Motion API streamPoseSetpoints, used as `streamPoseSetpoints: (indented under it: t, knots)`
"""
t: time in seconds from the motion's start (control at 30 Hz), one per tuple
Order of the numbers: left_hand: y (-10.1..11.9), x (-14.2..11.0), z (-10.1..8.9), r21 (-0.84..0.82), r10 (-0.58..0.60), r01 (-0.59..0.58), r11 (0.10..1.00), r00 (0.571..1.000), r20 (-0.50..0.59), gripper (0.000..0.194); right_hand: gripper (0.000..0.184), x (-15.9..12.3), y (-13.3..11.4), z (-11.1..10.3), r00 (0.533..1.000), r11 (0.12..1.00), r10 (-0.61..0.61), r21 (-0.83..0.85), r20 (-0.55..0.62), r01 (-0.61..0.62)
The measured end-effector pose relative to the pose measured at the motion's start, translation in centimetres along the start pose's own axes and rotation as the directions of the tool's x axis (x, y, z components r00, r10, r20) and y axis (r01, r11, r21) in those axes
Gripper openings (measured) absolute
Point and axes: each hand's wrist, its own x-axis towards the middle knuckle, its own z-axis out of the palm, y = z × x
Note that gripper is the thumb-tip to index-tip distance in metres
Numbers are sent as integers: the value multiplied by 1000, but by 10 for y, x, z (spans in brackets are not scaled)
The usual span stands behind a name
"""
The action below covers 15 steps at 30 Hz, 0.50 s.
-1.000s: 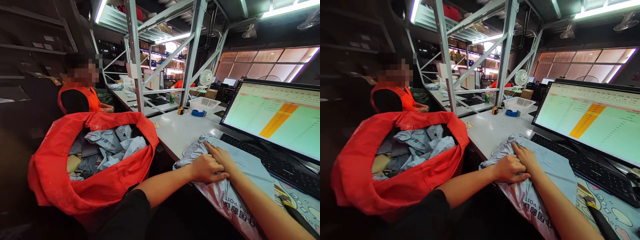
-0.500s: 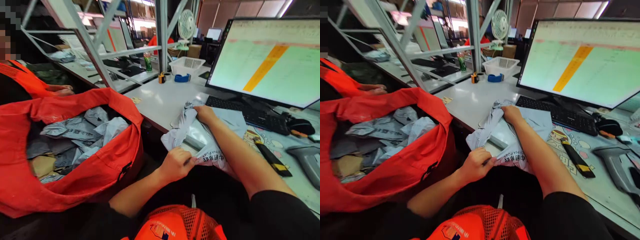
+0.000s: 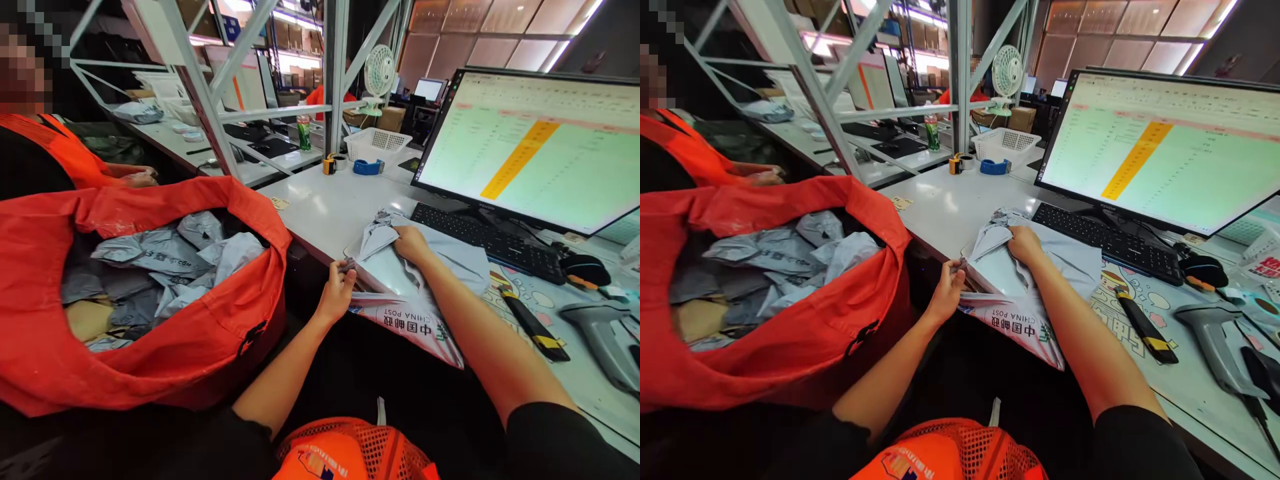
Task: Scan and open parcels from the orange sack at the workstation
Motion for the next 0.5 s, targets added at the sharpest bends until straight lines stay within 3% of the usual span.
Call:
streamPoseSetpoints:
  t: [0.13, 0.23, 0.3, 0.37, 0.43, 0.5]
  knots:
    - [5, -1, -3, -282, -127, 147, 948, 988, 89, 80, 32, -24, -31, -22, 992, 991, -97, 80, -85, 104]
    - [13, -3, -8, -359, -57, 57, 932, 998, 12, 96, 21, -50, -60, -40, 969, 961, -211, 155, -130, 230]
    - [21, -7, -14, -359, 59, -56, 932, 998, -3, 105, 20, -67, -76, -47, 948, 904, -265, 295, -176, 308]
    - [30, -14, -21, -301, 153, -123, 946, 985, 81, 122, 23, -79, -84, -50, 948, 812, -261, 490, -182, 318]
    - [40, -25, -29, -191, 168, -132, 973, 968, 187, 135, 25, -86, -84, -50, 970, 738, -200, 630, -136, 241]
    - [50, -41, -36, -89, 135, -117, 989, 960, 246, 134, 25, -91, -79, -51, 988, 736, -105, 659, -109, 151]
